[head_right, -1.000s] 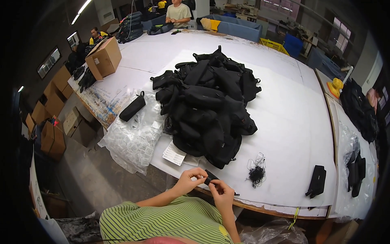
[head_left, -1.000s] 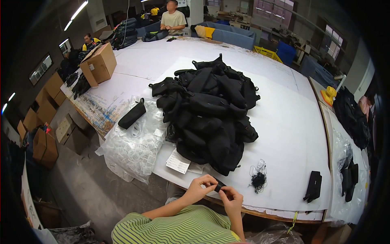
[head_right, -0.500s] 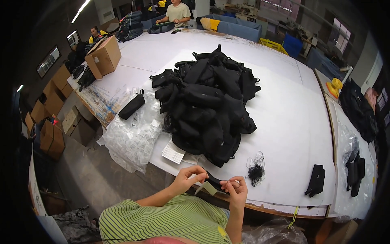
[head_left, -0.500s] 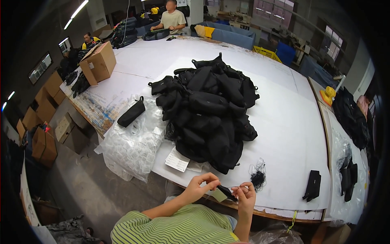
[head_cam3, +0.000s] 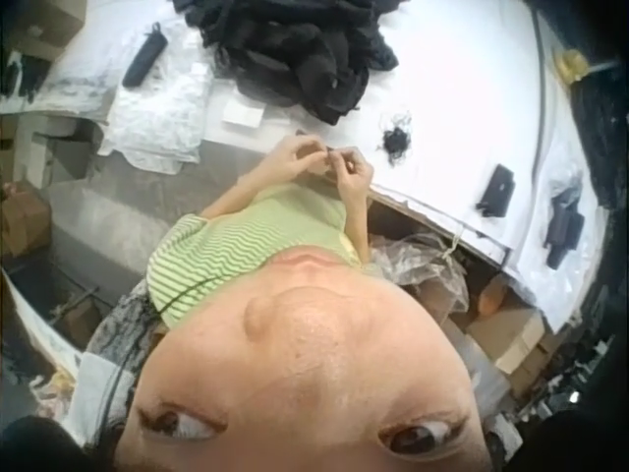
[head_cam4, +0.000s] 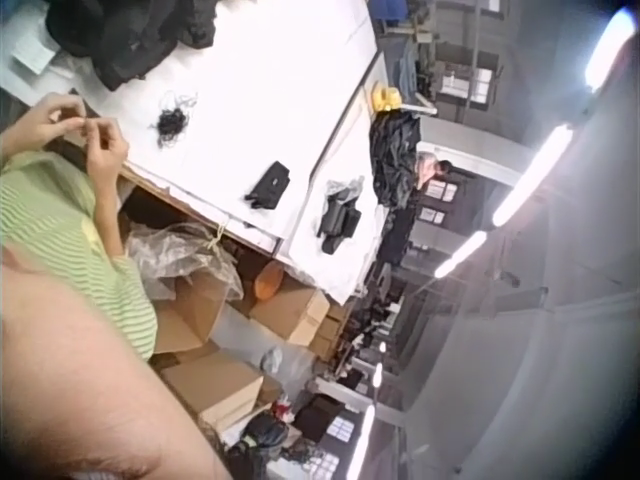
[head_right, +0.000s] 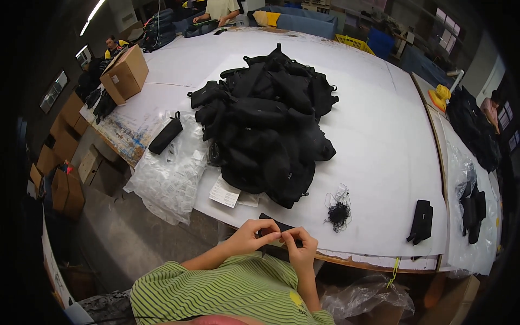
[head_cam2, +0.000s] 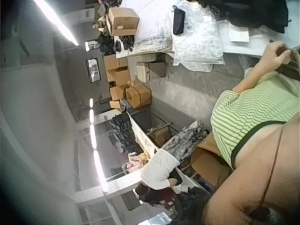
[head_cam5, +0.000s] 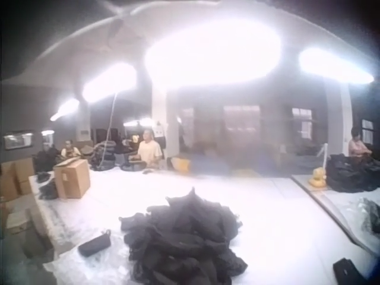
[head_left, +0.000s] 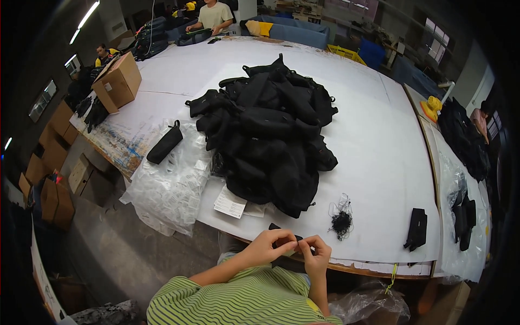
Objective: Sort and inspect small black pouches and tags on a large warehouse table.
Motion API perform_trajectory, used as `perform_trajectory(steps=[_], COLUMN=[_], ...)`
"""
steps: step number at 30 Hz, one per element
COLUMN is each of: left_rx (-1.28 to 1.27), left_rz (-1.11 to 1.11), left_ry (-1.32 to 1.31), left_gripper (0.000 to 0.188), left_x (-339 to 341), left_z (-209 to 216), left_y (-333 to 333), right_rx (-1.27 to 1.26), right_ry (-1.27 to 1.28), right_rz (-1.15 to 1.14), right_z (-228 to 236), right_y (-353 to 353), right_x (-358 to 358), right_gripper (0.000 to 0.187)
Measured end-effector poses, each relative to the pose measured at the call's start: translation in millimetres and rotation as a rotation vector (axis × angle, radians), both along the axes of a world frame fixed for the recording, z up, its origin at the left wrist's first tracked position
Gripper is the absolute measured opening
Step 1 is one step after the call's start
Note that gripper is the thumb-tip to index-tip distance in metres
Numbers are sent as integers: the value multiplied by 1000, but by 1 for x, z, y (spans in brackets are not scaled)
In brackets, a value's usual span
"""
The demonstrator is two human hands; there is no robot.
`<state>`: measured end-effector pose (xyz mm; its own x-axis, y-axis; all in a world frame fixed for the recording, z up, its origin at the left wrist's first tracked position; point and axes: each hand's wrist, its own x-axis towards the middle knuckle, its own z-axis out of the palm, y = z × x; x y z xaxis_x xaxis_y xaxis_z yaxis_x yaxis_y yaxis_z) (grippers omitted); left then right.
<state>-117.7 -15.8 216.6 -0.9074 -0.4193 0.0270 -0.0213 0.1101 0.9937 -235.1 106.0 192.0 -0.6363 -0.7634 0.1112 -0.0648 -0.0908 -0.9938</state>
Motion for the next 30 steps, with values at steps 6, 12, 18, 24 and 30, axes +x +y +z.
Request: perform_trajectory(steps=[6, 12, 18, 24, 30], left_rx=[-156, -173, -214, -234, 3], left_rz=[-20, -15, -44, -99, -44], left_ry=[-36, -28, -63, -64, -69], left_gripper=[15, 16, 16, 15, 19], left_x=[1, 0, 2, -2, 2], left_z=[-6, -8, -7, -11, -14], left_y=[-8, -7, -9, -9, -11], right_rx=[63, 53, 74, 59, 35], right_ry=[168, 155, 153, 178, 11], right_rz=[28, -10, 10, 33, 141], right_z=[1, -3, 3, -3, -11], right_y=[1, -1, -1, 1, 7], right_x=[-3, -4, -1, -5, -1], right_gripper=[14, 17, 16, 17, 21])
